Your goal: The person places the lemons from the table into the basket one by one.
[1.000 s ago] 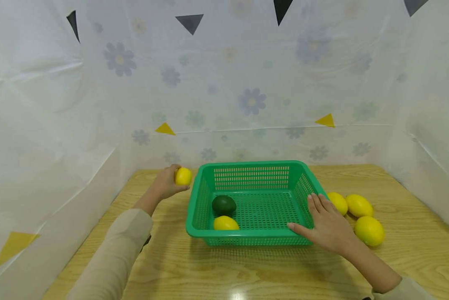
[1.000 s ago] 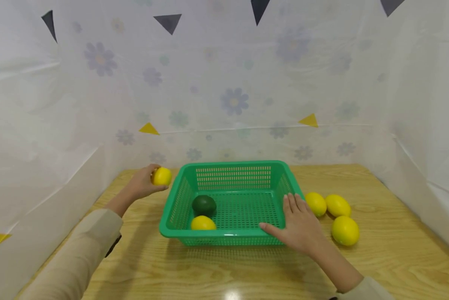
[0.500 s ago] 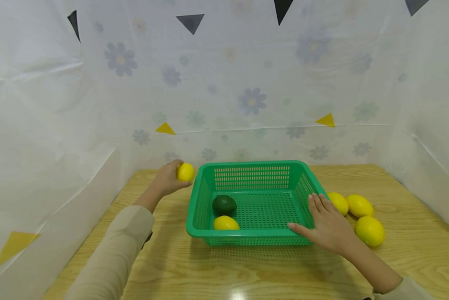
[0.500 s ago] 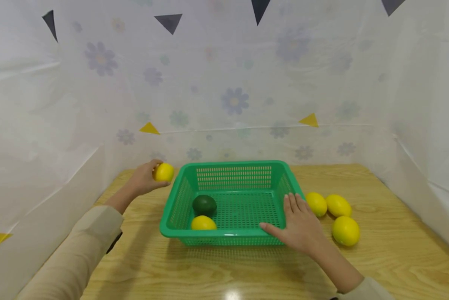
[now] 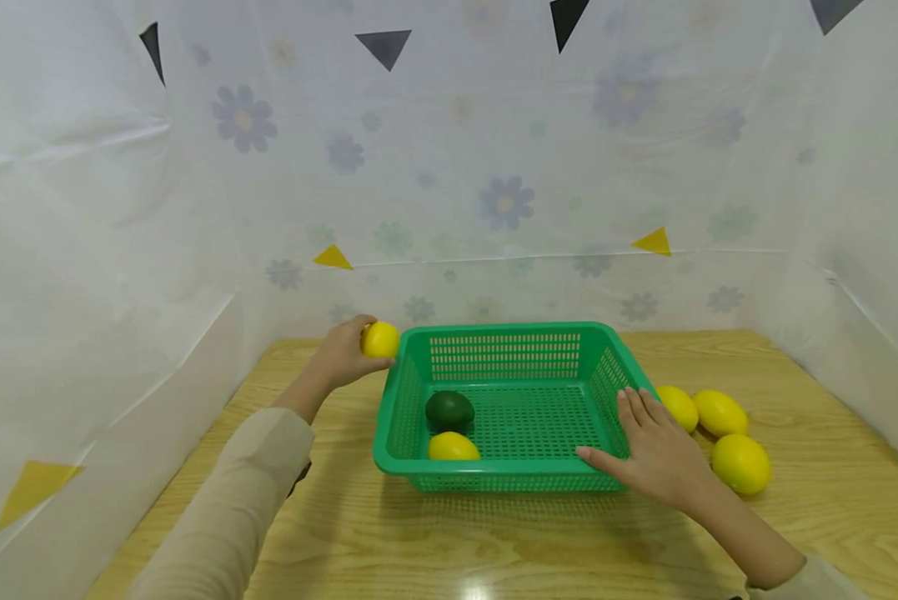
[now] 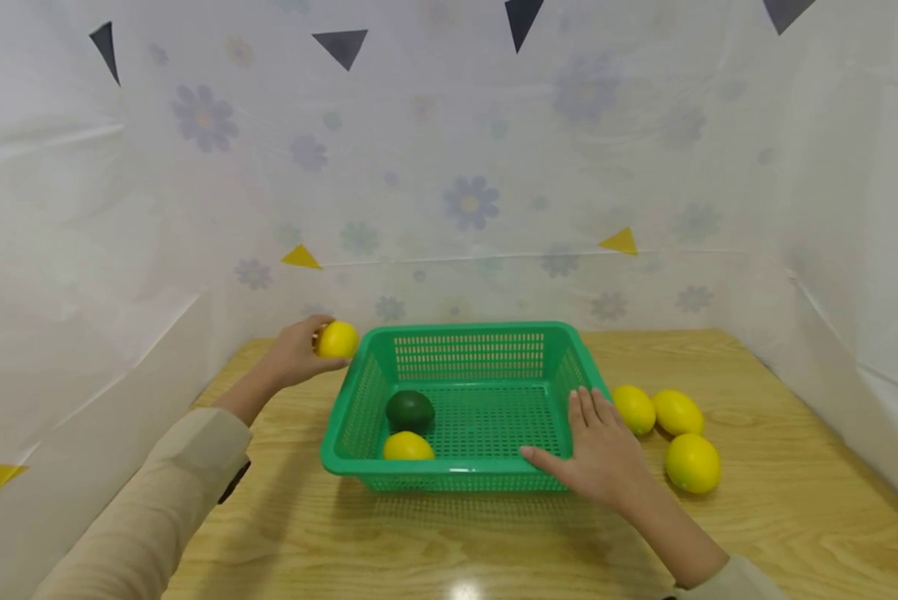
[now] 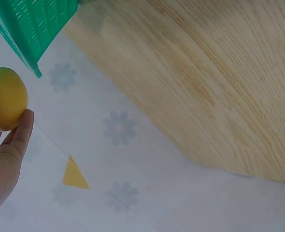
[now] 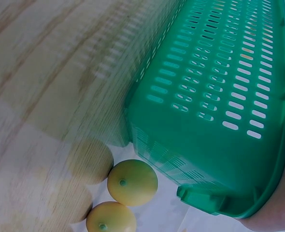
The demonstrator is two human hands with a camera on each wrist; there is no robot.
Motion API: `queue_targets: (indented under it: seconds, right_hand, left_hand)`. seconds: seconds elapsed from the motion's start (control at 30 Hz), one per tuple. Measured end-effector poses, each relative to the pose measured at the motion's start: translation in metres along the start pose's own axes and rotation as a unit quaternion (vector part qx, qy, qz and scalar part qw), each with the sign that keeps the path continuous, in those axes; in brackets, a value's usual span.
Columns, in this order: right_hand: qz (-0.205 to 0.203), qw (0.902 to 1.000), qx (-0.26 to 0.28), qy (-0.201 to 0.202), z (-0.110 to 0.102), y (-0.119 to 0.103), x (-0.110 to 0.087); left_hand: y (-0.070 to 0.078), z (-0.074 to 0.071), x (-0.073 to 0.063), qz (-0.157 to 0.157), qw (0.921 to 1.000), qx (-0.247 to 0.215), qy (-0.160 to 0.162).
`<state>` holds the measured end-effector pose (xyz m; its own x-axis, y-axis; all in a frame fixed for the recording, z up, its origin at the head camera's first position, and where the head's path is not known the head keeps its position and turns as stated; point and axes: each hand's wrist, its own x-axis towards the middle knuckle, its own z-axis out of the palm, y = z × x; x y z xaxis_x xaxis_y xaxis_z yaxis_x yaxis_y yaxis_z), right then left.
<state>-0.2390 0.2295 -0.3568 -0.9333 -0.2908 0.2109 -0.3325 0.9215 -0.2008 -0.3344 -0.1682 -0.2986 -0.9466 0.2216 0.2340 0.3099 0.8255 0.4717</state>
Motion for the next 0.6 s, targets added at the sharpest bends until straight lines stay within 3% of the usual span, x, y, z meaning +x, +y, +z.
queue_targets:
  seconds: [0.6]
  right_hand:
    - [-0.003, 1.0000, 0.000, -0.002, 0.001, 0.001, 0.001]
  left_hand:
    - [0.020, 0.005, 0.003, 0.001, 0.9995, -0.028, -0.014]
